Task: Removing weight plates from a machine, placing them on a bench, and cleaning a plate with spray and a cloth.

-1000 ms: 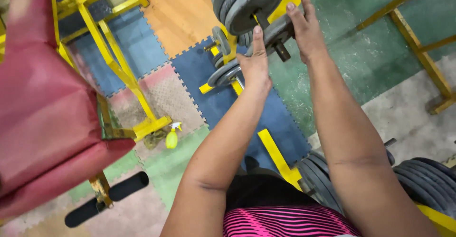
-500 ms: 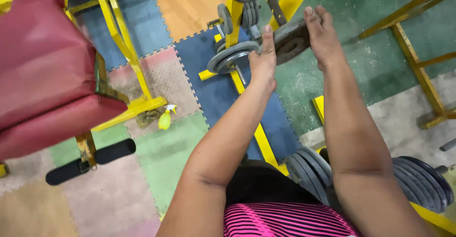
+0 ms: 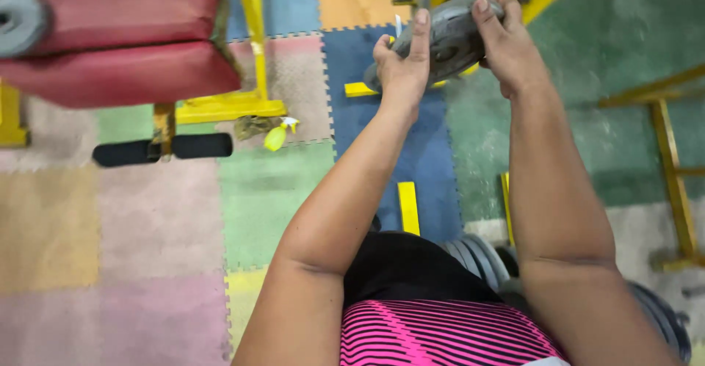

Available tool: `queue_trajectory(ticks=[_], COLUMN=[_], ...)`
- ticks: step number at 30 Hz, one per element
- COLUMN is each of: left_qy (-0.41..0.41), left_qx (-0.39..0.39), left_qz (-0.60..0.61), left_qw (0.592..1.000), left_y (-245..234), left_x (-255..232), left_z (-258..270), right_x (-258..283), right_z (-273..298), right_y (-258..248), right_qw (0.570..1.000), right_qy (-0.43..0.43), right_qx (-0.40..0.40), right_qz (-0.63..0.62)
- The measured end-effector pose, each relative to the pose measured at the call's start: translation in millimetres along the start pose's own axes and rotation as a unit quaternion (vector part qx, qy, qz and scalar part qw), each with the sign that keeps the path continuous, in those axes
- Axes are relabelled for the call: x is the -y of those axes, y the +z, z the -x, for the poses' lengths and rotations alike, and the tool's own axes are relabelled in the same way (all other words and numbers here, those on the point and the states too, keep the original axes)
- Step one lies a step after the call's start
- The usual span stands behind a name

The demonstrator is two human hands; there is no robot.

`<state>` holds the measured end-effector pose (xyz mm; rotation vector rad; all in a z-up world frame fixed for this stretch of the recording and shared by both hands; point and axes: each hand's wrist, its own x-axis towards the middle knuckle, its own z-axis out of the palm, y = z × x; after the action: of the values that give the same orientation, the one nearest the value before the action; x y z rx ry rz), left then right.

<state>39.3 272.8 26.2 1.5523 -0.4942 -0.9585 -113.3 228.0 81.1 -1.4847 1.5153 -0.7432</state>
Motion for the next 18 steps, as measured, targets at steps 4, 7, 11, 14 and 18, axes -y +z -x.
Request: queue_trajectory(ticks=[4, 7, 11, 14, 18], left_qy=[0.003, 0.110, 0.140, 0.131, 0.181], left_qx=[-0.053, -0.103, -0.079, -0.100, -0.162], left_qz=[-0.030, -0.034, -0.085, -0.134, -0.216], left_qw=[0.998, 0.988, 0.983, 0.977, 0.946], left_y=[-53, -98, -166, -216, -295], left_x=[-7, 3, 9, 19, 2], left_z=[-13, -35, -65, -102, -140], right_x=[29, 43, 66, 103, 147], right_z=[-9, -24, -37, -37, -38], right_y=[46, 84, 142, 194, 278], right_qw=[0.993, 0.992, 0.950, 0.929, 0.919], right_qy=[-0.073, -0.047, -0.247, -0.260, -0.231], right_qx=[0.084, 0.115, 0.148, 0.152, 0.172], right_qz=[-0.033, 0.011, 0.121, 0.217, 0.269])
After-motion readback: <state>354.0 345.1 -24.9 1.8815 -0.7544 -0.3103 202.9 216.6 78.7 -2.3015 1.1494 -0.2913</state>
